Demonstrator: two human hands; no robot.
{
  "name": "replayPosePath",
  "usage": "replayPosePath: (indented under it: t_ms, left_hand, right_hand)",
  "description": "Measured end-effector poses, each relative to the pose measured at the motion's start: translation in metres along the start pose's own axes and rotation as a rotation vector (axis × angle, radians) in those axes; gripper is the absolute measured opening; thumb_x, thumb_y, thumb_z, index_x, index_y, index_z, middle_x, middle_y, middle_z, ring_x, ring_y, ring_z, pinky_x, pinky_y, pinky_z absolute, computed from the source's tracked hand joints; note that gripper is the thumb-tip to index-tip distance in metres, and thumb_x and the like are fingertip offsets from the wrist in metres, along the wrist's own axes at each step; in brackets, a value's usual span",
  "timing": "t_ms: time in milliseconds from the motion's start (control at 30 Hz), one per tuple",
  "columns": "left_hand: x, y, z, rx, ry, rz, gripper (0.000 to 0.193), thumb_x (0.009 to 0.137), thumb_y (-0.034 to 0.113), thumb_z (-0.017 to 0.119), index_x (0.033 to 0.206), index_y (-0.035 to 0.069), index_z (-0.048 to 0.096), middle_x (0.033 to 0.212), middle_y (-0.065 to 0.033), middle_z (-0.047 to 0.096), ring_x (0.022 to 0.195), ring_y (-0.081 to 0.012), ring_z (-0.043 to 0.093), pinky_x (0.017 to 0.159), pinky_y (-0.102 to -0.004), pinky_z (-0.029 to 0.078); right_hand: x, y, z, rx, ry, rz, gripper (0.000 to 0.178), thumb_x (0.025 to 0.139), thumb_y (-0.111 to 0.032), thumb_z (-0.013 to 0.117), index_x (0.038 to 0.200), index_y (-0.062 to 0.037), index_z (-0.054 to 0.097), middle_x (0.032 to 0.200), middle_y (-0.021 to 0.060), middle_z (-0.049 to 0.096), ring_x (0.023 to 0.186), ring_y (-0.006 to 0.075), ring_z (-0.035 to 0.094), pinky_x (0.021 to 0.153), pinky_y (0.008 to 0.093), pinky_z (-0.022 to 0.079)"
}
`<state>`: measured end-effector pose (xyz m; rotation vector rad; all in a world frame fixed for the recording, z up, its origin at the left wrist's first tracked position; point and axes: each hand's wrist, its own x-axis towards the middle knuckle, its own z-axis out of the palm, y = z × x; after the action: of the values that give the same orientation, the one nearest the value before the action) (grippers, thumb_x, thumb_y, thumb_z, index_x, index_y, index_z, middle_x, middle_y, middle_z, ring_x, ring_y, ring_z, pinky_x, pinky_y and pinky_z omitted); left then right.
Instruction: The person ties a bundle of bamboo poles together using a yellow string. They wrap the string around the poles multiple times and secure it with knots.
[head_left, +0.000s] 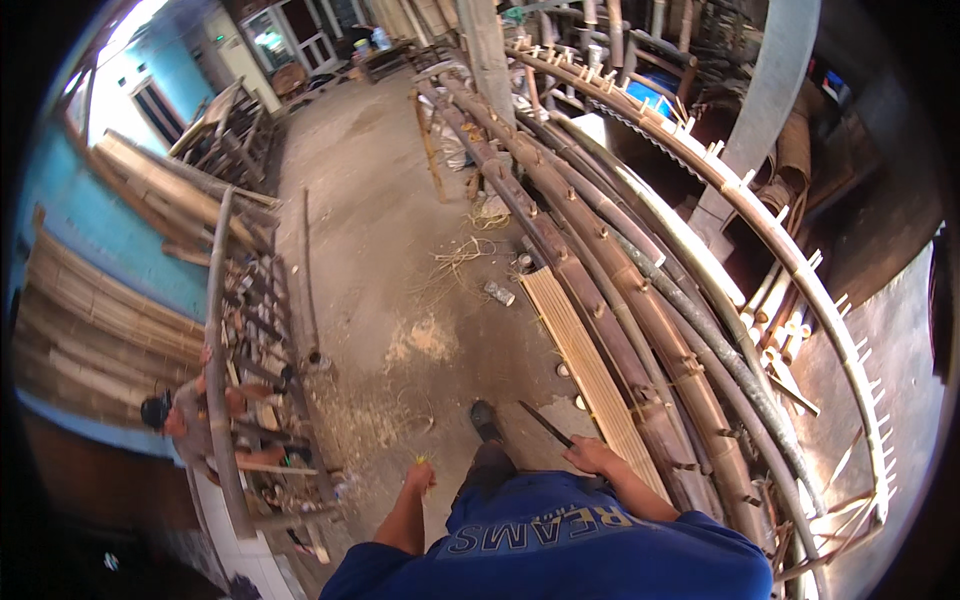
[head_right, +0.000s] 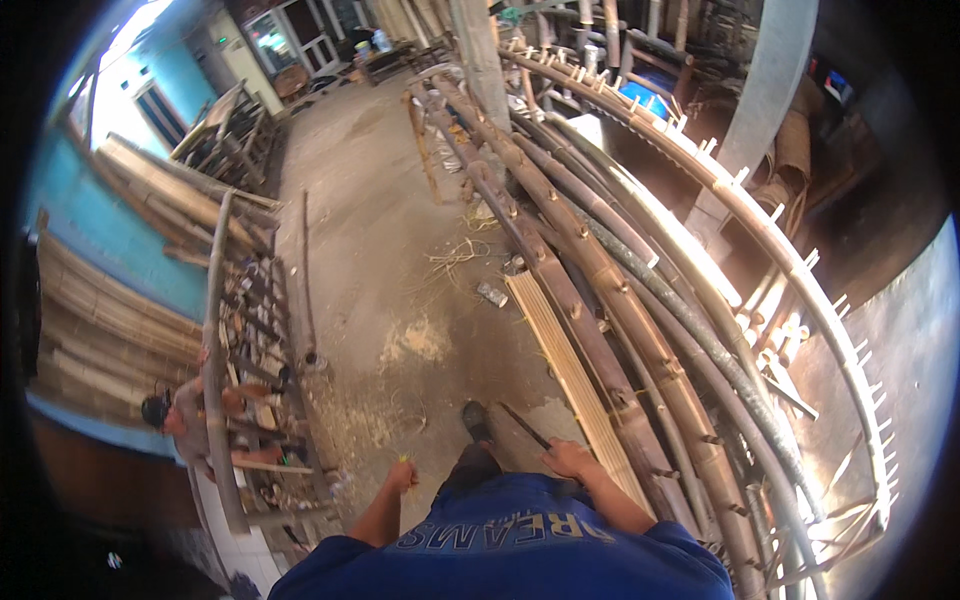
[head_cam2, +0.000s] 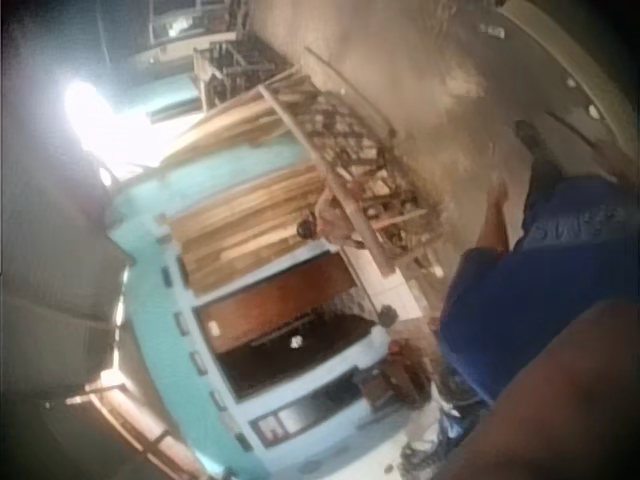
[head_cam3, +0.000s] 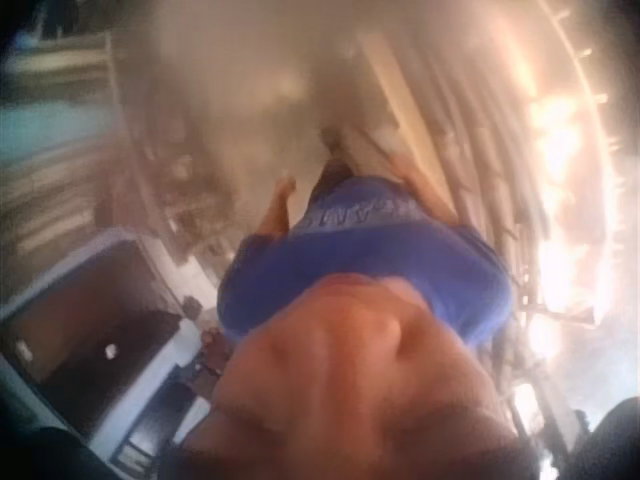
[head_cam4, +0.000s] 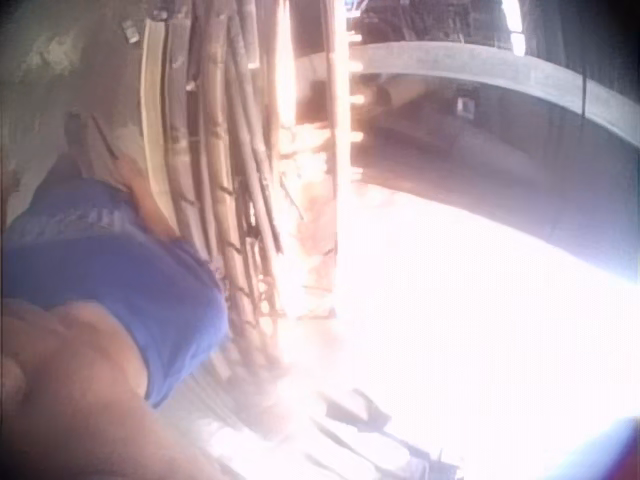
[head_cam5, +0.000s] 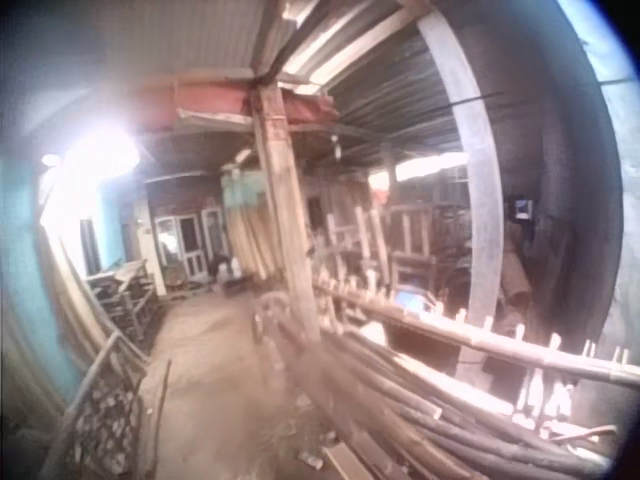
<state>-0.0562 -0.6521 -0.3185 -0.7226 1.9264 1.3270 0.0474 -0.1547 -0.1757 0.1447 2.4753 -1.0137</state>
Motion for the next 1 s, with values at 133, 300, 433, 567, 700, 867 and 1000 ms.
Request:
replayPosePath:
  t_ms: [133,300,433,567,700,867,1000]
  left_hand:
    - [0.115,0.208,0.015,0.011,0.127,0.017,0.019,0.102,0.025,0.056,0.092,0.01,0.062,0.07,-0.0074,0.056,0.061,-0.023,0.057,0.055,-0.041,0.047]
    - [0.236,0.499,0.01,0.164,0.044,0.32,0.025,0.106,0.03,0.053,0.114,0.008,0.061,0.089,-0.0106,0.067,0.074,-0.0212,0.065,0.061,-0.0389,0.05]
    - [0.193,0.716,0.075,0.52,0.233,0.603,0.092,0.096,0.054,0.064,0.16,-0.002,0.029,0.165,-0.0278,0.028,0.155,-0.0413,0.025,0.126,-0.0481,0.021]
    - [0.224,0.792,0.068,0.672,0.154,0.722,0.077,0.096,0.049,0.063,0.151,-0.003,0.046,0.161,-0.0295,0.034,0.151,-0.0424,0.032,0.123,-0.0488,0.027]
    - [0.287,0.747,0.07,0.723,-0.251,0.553,0.052,0.102,0.039,0.054,0.136,0.0,0.062,0.14,-0.0287,0.06,0.132,-0.0399,0.056,0.109,-0.0486,0.044]
    - [0.389,0.621,-0.075,1.03,-0.403,0.209,0.043,0.1,0.045,0.057,0.1,0.004,0.072,0.082,-0.0068,0.065,0.075,-0.0188,0.058,0.066,-0.0397,0.049]
    - [0.426,0.542,-0.193,0.481,-0.143,-0.039,0.039,0.099,0.042,0.056,0.114,0.008,0.069,0.1,-0.0121,0.071,0.095,-0.0257,0.067,0.082,-0.0451,0.05]
  right_hand:
    - [0.066,-0.033,-0.026,0.032,0.112,0.187,0.052,0.095,-0.044,0.063,0.116,0.0039,0.064,0.106,0.0326,0.069,0.104,0.0519,0.066,0.093,0.0562,0.052]
    - [0.12,-0.121,-0.064,0.215,0.306,0.211,0.045,0.096,-0.039,0.066,0.11,0.003,0.064,0.096,0.0332,0.07,0.097,0.0515,0.068,0.085,0.0563,0.053]
    - [0.171,-0.152,-0.081,0.27,0.466,0.313,0.04,0.095,-0.032,0.069,0.11,0.0034,0.063,0.09,0.032,0.07,0.093,0.0506,0.069,0.08,0.0555,0.054]
    - [0.243,-0.193,-0.134,0.231,0.592,0.264,0.04,0.094,-0.03,0.069,0.115,0.0031,0.063,0.087,0.03,0.07,0.089,0.05,0.069,0.077,0.0542,0.054]
    - [0.326,-0.22,-0.194,0.354,0.738,0.183,0.046,0.095,-0.027,0.069,0.13,0.0012,0.061,0.085,0.0281,0.071,0.088,0.0483,0.07,0.079,0.0516,0.055]
    - [0.454,-0.263,-0.286,0.48,0.729,-0.199,0.068,0.092,-0.013,0.059,0.157,-0.0094,0.035,0.131,0.0301,0.057,0.111,0.0453,0.063,0.095,0.048,0.051]
    - [0.551,-0.32,-0.368,0.538,0.632,-0.256,0.071,0.09,-0.004,0.057,0.157,-0.0151,0.037,0.133,0.0244,0.052,0.121,0.0372,0.052,0.102,0.0439,0.045]
